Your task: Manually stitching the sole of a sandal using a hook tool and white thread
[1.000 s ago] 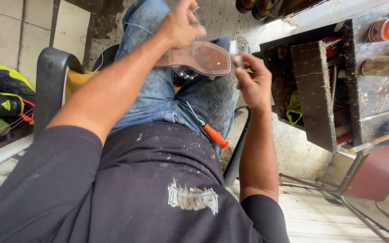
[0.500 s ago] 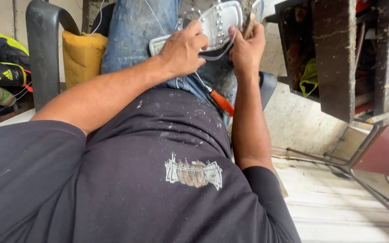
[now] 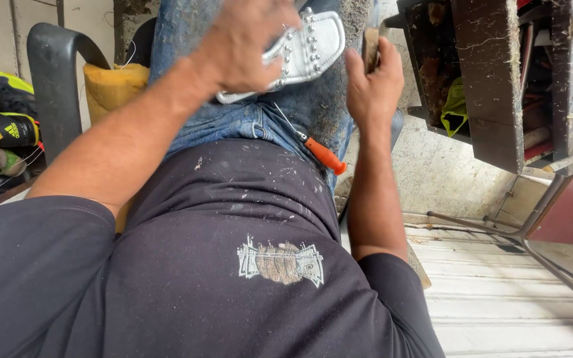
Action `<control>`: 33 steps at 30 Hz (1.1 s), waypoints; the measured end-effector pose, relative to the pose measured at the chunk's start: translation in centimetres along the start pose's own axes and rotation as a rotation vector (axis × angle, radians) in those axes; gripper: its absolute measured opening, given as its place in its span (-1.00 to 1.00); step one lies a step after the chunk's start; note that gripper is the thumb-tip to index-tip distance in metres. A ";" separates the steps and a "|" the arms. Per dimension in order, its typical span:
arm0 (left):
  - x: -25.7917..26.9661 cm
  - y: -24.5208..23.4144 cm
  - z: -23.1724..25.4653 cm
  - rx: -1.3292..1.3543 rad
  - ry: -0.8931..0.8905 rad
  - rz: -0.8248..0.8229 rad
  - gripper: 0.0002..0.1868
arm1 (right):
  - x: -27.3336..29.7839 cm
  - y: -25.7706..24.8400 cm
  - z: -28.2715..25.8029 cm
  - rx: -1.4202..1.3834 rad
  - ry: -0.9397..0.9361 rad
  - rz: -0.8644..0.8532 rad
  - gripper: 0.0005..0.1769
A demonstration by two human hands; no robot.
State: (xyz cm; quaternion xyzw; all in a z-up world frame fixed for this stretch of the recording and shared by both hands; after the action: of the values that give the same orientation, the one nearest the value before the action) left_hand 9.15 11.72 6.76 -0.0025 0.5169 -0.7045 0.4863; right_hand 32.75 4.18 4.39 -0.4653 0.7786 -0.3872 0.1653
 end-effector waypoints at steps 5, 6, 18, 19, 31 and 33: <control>0.9 5.9 3.0 -0.083 0.215 -0.177 -0.87 | 4.8 -2.9 -1.1 -0.072 -0.058 -0.155 -0.63; 1.0 6.3 3.0 -0.140 0.235 -0.171 -0.89 | 6.1 -2.7 -1.1 0.013 -0.067 -0.232 -0.55; 1.3 8.2 3.8 -0.251 0.368 -0.323 -0.79 | 9.8 2.5 0.4 0.277 -0.305 -0.272 -0.53; 1.6 8.8 3.3 -0.255 0.338 -0.386 -0.83 | 9.8 2.9 0.6 0.346 -0.284 -0.290 -0.53; 3.4 8.6 2.5 0.122 0.166 -0.143 -0.97 | 10.0 2.2 -1.0 0.380 -0.273 -0.252 -0.51; 3.4 8.5 2.8 0.099 0.186 -0.146 -0.98 | 9.9 2.1 -1.4 0.394 -0.267 -0.256 -0.50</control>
State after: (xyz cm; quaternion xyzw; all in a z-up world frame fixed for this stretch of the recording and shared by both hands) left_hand 14.57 7.46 0.18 0.0493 0.5226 -0.7600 0.3832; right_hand 25.55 -3.07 4.70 -0.5660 0.5943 -0.4841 0.3034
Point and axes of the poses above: each hand's wrist, its own x-axis away from the middle knuckle, its own y-axis out of the palm, z = x × y, the point moved 7 cm from there along -x, towards the middle knuckle, and after that the axes turned 9 degrees about z, right-handed, at the moved point
